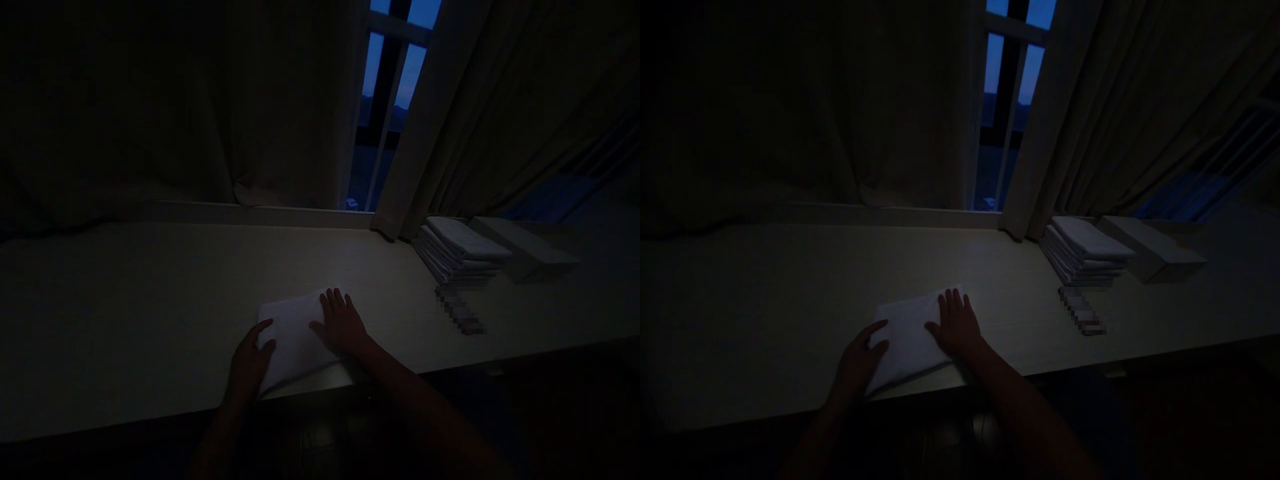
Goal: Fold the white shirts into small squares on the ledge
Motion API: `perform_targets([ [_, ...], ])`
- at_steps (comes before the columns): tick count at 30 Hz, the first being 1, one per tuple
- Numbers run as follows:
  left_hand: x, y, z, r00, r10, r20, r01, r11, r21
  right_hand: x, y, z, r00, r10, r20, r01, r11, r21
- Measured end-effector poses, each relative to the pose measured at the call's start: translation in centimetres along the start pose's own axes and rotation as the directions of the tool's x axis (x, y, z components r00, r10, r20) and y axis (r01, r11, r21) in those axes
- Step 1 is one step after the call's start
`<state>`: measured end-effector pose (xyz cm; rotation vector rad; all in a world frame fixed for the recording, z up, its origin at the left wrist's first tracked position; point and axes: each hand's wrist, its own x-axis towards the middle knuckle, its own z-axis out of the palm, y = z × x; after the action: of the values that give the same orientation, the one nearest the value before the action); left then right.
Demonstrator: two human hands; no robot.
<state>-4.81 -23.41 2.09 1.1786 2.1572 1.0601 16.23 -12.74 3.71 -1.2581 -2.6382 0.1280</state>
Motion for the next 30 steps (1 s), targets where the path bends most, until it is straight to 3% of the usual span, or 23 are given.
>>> perform_targets([
  [6,2.4,0.7,-0.3,0.997,0.004,-0.078,0.001,0.998,0.062,-0.3,-0.3,-0.3,1.0,0.009,-0.005,-0.009,1.0,-0.01],
  [12,2.2,0.6,0.7,0.991,0.015,-0.137,-0.002,0.996,0.093,-0.6,0.1,-0.4,0.998,0.063,-0.026,-0.063,0.998,0.003],
  [16,1.8,1.6,1.4,0.995,0.044,-0.086,-0.041,0.999,0.035,-2.4,0.5,-0.4,0.985,0.16,-0.057,-0.16,0.987,0.011],
  [19,1.1,2.7,1.8,0.995,0.096,0.035,-0.096,0.995,-0.003,-4.4,0.6,-0.4,0.95,0.288,-0.124,-0.292,0.956,-0.01],
  [22,0.0,3.6,2.2,0.971,0.218,0.097,-0.228,0.967,0.114,-5.9,0.5,-1.0,0.885,0.444,-0.138,-0.455,0.888,-0.059],
  [26,-1.0,4.3,3.0,0.965,0.261,0.03,-0.252,0.887,0.388,-6.3,1.0,-3.3,0.81,0.584,-0.046,-0.584,0.8,-0.135],
  [30,-0.9,5.3,3.1,0.963,0.254,-0.088,-0.202,0.899,0.387,-6.2,2.2,-5.2,0.809,0.587,0.023,-0.58,0.804,-0.132],
])
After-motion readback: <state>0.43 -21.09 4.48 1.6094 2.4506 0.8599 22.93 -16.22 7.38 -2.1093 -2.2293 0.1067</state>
